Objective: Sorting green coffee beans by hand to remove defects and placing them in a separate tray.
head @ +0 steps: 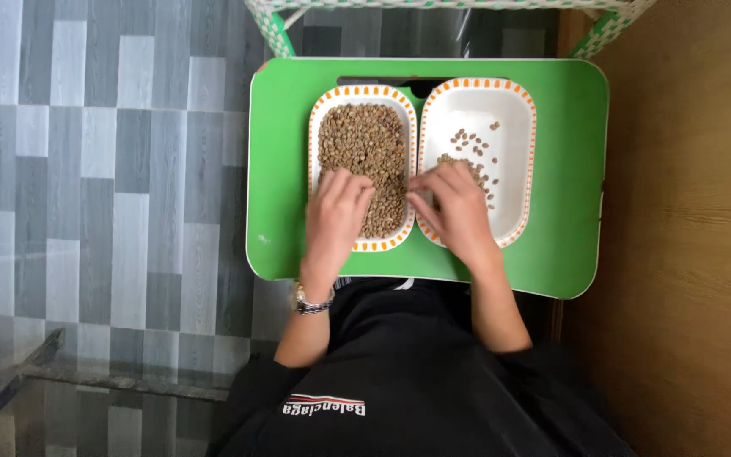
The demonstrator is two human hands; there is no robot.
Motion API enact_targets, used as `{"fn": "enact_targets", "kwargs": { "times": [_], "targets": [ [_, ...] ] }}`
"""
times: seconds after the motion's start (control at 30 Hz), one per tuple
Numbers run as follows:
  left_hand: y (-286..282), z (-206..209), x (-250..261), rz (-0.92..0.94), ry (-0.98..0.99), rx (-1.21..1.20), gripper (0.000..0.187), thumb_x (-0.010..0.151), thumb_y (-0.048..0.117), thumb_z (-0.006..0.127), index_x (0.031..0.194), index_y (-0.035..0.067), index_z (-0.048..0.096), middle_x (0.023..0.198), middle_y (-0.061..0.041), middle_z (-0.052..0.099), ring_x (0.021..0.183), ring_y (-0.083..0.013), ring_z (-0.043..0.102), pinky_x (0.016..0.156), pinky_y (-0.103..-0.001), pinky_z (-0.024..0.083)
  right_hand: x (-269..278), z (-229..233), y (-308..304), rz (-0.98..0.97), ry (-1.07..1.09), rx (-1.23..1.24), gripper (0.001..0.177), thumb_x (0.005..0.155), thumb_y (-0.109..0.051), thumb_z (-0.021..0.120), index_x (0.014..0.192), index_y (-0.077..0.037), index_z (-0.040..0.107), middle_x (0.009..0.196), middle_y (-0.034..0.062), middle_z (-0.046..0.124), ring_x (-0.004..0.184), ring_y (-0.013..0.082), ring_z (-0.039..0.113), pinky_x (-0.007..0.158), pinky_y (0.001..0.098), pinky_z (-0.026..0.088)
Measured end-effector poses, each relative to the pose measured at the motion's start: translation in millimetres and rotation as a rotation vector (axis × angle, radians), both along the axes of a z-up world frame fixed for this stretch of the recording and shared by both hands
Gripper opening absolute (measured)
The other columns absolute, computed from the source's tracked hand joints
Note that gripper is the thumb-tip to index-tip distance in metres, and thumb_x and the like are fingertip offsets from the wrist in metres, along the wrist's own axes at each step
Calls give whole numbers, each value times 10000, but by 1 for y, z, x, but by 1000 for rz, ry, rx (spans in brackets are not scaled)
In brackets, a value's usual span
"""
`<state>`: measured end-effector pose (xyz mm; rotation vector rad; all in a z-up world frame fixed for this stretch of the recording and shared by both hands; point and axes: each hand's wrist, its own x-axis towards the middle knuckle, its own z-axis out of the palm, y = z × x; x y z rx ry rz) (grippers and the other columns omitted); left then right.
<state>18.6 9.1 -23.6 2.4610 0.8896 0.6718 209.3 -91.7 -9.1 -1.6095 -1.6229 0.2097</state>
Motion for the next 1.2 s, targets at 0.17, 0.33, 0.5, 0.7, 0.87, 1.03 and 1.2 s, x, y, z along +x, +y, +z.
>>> {"fn": "enact_targets", "kwargs": {
  "times": [0.17,0.33,0.5,0.7,0.87,1.03,1.2],
  "targets": [
    [2,29,-19,64,28,-4,57,932,6,675,981,-4,649,906,-121,557,920,-302,588,773,-397,518,-7,-13,13,69,-88,-62,183,939,-153,783,1069,-53,703,921,117,622,880,325,592,773,436,537],
    [4,20,-24,92,23,-69,114,913,0,694,1015,5,644,956,-112,549,966,-298,579,804,-398,522,-12,-17,23,105,-135,-94,256,918,-140,820,1109,-24,694,939,129,604,896,332,578,783,444,531],
    [2,11,-18,74,69,-78,127,952,70,685,1070,31,662,972,-69,520,947,-238,550,800,-359,503,-20,-17,28,93,-180,-117,166,955,-101,785,1105,-64,725,971,88,620,934,288,570,783,404,553],
    [-1,11,-18,83,132,-26,194,925,82,715,1101,29,652,1001,-72,509,991,-248,548,829,-366,504,-30,-15,34,102,-229,-163,179,934,-64,785,1110,-68,751,969,83,621,945,259,552,801,373,545],
    [-1,9,-15,93,140,-48,132,949,89,687,1066,43,649,979,-61,487,950,-229,526,823,-359,491,-31,-27,36,116,-276,-147,192,930,-56,775,1119,-88,755,973,72,612,952,257,554,802,377,553],
    [0,2,-12,85,130,8,115,946,101,683,1026,46,622,966,-82,492,951,-262,538,842,-374,492,-28,-34,37,96,-289,-122,175,929,-78,767,1099,-89,726,974,73,603,950,267,568,797,394,558],
    [3,-8,-12,96,136,10,147,922,135,690,983,89,565,938,-58,468,961,-272,549,839,-383,504,-27,-41,38,101,-254,-101,147,917,-115,755,1046,-102,687,932,58,585,947,275,589,796,388,555]
  ]
}}
